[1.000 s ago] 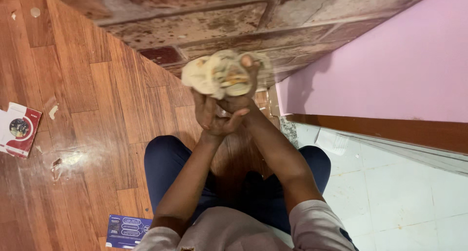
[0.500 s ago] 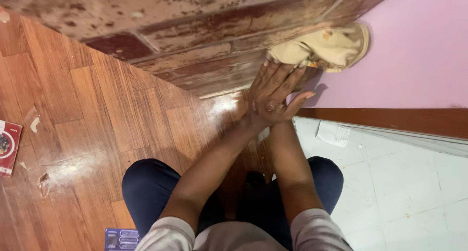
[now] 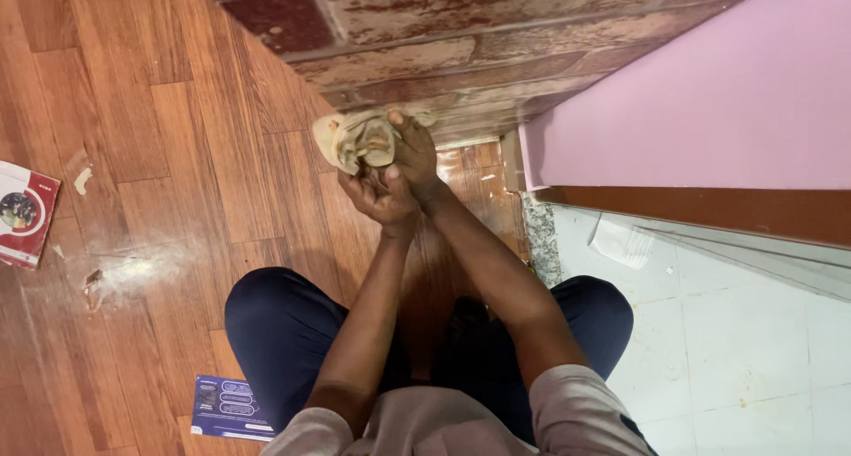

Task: The person wipes down the surfaces and edges of a wooden and brick-patterned shelf unit using a cloth.

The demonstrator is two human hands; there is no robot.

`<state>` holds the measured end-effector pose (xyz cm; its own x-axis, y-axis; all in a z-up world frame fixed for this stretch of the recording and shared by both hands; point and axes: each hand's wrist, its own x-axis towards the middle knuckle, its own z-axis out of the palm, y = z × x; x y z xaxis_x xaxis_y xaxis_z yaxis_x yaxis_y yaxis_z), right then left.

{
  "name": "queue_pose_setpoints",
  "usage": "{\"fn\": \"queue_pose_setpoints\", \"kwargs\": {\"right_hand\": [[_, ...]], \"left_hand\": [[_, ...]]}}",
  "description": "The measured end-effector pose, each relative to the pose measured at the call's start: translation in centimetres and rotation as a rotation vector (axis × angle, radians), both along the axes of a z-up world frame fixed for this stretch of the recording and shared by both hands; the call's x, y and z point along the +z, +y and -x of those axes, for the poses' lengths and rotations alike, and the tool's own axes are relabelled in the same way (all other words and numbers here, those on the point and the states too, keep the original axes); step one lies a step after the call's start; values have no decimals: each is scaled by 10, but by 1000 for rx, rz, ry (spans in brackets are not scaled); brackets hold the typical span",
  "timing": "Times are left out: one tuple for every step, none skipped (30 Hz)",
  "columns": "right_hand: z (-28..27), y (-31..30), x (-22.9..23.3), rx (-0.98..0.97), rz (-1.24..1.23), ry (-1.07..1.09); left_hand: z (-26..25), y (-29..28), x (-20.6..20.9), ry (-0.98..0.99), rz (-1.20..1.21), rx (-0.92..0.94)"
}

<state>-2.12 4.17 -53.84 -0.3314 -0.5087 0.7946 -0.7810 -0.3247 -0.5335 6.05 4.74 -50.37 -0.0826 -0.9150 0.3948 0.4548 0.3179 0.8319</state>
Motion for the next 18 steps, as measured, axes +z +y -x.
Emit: {"fn": "queue_pose_setpoints", "kwargs": {"right_hand": [[1, 9, -10, -58, -96, 113], [5, 28, -18, -118, -192, 226], [13, 46, -22, -180, -294, 337], [25, 58, -23, -245, -257, 264], [29, 71, -20, -308, -229, 180], [31, 78, -13, -208, -108, -18], [35, 82, -1, -108, 16, -212], [41, 84, 16, -8, 140, -407], [52, 83, 36, 93, 273, -593], [61, 81, 55, 197, 406, -778], [58, 74, 65, -75, 367, -571], [49, 62, 68, -340, 318, -359], [43, 53, 67, -601, 265, -143], [38, 50, 62, -553, 196, -74], [31, 48, 52, -503, 126, -6], [25, 48, 39, -451, 55, 62], [18, 48, 25, -395, -15, 126], [13, 49, 10, -338, -85, 190]], "left_hand": [[-1, 4, -7, -68, -63, 11], [-2, 12, -12, -137, -126, 22], [1, 21, -15, -208, -197, 30], [10, 27, -15, -235, -200, -47], [15, 36, -13, -273, -209, -123], [30, 39, -8, -543, 48, -44], [43, 41, 2, -804, 315, 34], [48, 57, 18, -708, 282, -3], [56, 67, 38, -605, 257, -39], [61, 66, 55, -526, 305, -56], [58, 64, 65, -458, 353, -75], [54, 61, 69, -390, 399, -94], [50, 52, 68, -327, 340, -114], [45, 39, 62, -265, 281, -134], [39, 30, 52, -203, 221, -152], [31, 28, 41, -195, 150, -87], [22, 28, 29, -189, 79, -18], [16, 27, 18, -173, -72, -40]]}}
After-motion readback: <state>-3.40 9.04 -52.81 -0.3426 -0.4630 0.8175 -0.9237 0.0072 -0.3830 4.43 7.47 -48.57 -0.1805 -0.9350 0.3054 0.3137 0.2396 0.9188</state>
